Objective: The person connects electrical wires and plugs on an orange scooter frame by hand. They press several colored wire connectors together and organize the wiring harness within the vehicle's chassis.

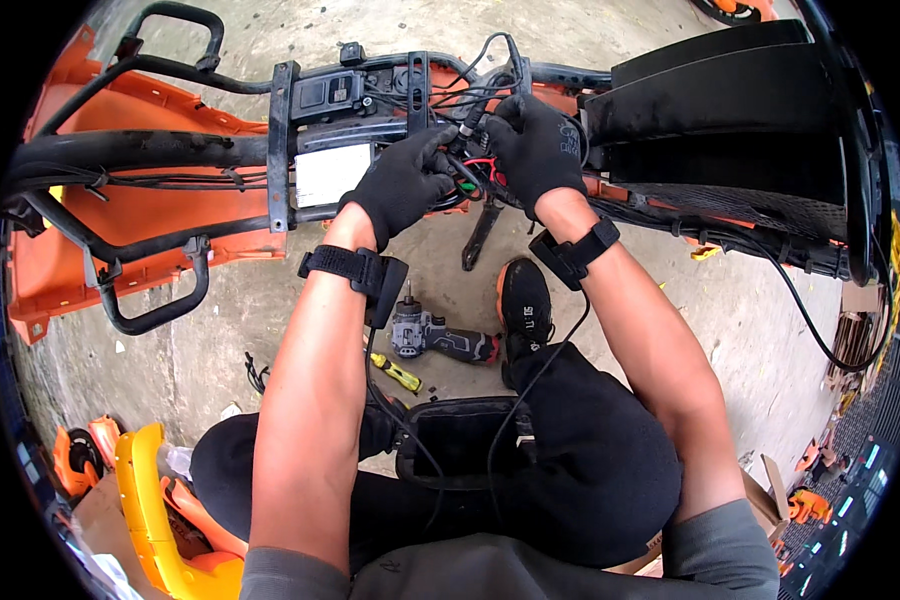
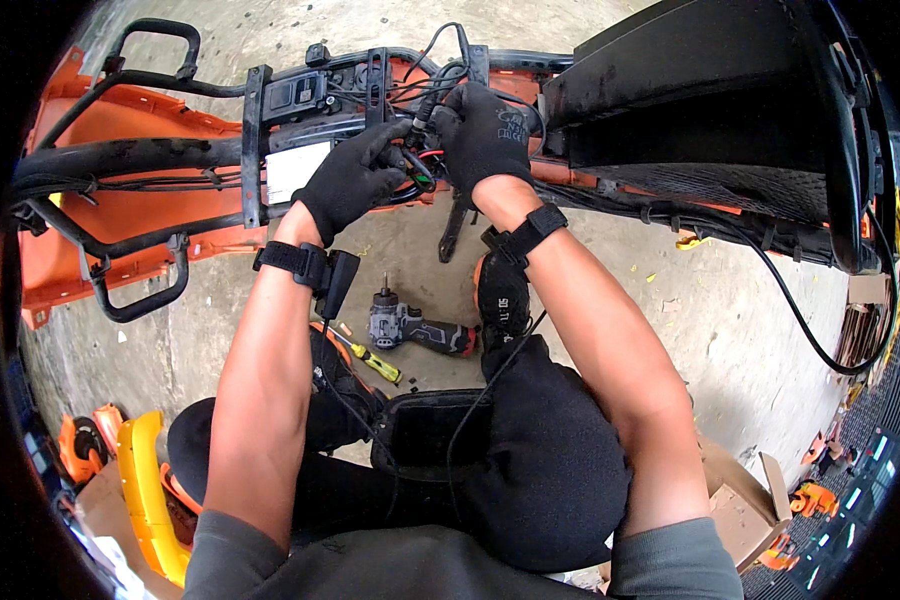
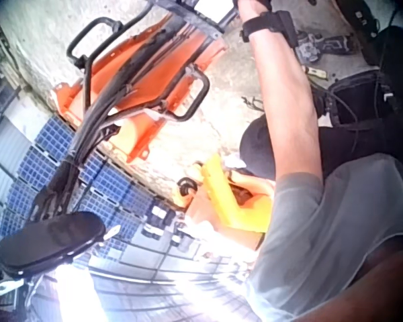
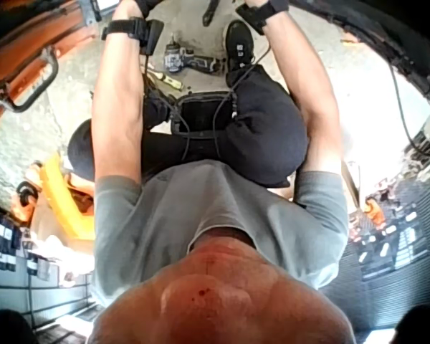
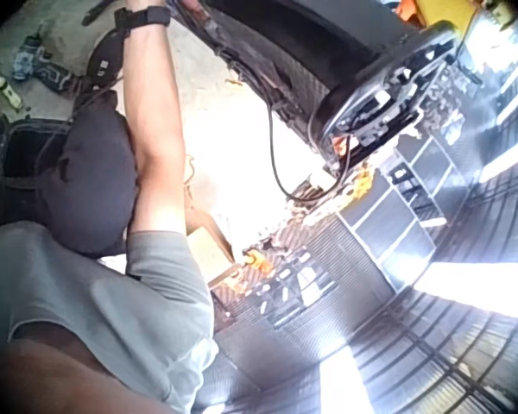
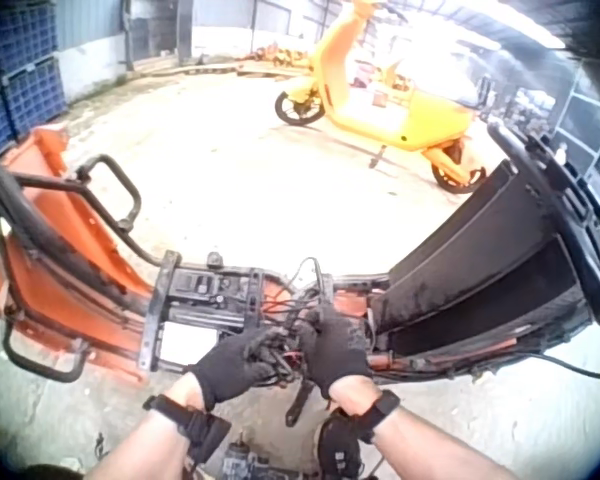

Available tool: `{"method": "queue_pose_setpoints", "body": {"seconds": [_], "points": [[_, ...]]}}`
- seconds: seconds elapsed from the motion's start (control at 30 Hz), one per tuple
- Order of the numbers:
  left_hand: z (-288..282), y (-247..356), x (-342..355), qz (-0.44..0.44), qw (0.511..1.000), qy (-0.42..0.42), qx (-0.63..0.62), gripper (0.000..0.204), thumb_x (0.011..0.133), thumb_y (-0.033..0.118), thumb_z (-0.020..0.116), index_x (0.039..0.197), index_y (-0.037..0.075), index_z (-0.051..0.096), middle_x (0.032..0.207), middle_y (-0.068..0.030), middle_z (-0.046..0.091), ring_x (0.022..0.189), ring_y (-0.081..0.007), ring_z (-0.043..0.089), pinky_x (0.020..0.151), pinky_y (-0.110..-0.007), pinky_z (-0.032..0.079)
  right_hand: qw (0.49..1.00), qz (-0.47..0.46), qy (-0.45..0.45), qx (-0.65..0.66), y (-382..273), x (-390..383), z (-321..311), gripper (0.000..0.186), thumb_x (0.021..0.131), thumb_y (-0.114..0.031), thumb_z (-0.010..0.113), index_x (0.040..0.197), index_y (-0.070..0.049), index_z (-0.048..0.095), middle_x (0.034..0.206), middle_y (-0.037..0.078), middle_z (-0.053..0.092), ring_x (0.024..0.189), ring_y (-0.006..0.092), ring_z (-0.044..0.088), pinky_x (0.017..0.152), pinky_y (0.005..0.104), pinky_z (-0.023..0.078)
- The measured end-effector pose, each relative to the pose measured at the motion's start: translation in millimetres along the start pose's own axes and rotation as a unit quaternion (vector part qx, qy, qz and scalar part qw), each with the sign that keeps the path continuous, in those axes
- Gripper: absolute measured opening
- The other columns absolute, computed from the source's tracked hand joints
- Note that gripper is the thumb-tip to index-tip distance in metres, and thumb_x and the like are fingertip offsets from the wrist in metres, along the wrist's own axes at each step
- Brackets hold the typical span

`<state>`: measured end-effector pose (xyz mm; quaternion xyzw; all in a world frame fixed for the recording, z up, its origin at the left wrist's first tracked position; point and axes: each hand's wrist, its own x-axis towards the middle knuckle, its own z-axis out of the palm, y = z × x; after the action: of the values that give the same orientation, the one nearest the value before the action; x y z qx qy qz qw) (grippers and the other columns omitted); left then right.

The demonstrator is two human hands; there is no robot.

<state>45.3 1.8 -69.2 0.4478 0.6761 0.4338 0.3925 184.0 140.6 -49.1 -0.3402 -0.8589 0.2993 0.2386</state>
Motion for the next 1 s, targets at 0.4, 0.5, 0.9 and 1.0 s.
{"method": "queue_pose_setpoints", "body": {"seconds": [0.4, 0.5, 0.9, 1.0], "points": [[6, -6, -3, -0.011, 1.000, -0.020, -0.002, 0.052, 0.086, -0.001, 0.062, 0.137, 0.005, 0.054, 0.117, -0.0123, 0.068, 0.101, -0.0148, 0.065, 0.090, -0.032, 0.053, 0.953, -0.218, -0.083, -0.192, -36, 8, -22, 0.014, 0.087, -0.017, 0.064, 0.093, -0.006, 0.069, 0.088, 0.018, 0.069, 0.087, 0.0367, 0.068, 0.075, 0.0438, 0.054], [12, -4, -5, 0.043, 0.999, 0.019, -0.022, 0.043, 0.088, -0.002, 0.059, 0.131, 0.005, 0.057, 0.116, -0.0175, 0.067, 0.105, -0.0274, 0.065, 0.092, -0.037, 0.051, 0.888, -0.223, -0.201, -0.348, -56, 28, -7, 0.014, 0.080, -0.016, 0.066, 0.083, -0.006, 0.074, 0.086, 0.018, 0.072, 0.084, 0.0336, 0.072, 0.075, 0.0424, 0.057], [25, -10, -4, 0.072, 0.989, 0.067, 0.108, 0.038, 0.088, 0.004, 0.061, 0.126, 0.004, 0.060, 0.118, -0.0213, 0.065, 0.110, -0.0372, 0.062, 0.095, -0.043, 0.048, 0.834, -0.128, -0.360, -0.398, -75, 80, 29, 0.029, 0.080, -0.013, 0.060, 0.102, 0.000, 0.073, 0.109, 0.023, 0.070, 0.096, 0.0387, 0.070, 0.083, 0.0471, 0.055], [29, -19, -2, 0.084, 0.991, 0.072, 0.079, 0.047, 0.089, 0.003, 0.057, 0.136, 0.007, 0.055, 0.123, -0.0235, 0.061, 0.117, -0.0406, 0.057, 0.100, -0.044, 0.046, 0.856, -0.131, -0.382, -0.323, -45, 115, 29, 0.028, 0.076, -0.018, 0.068, 0.097, -0.001, 0.076, 0.102, 0.022, 0.072, 0.091, 0.0356, 0.071, 0.080, 0.0451, 0.056]]}}
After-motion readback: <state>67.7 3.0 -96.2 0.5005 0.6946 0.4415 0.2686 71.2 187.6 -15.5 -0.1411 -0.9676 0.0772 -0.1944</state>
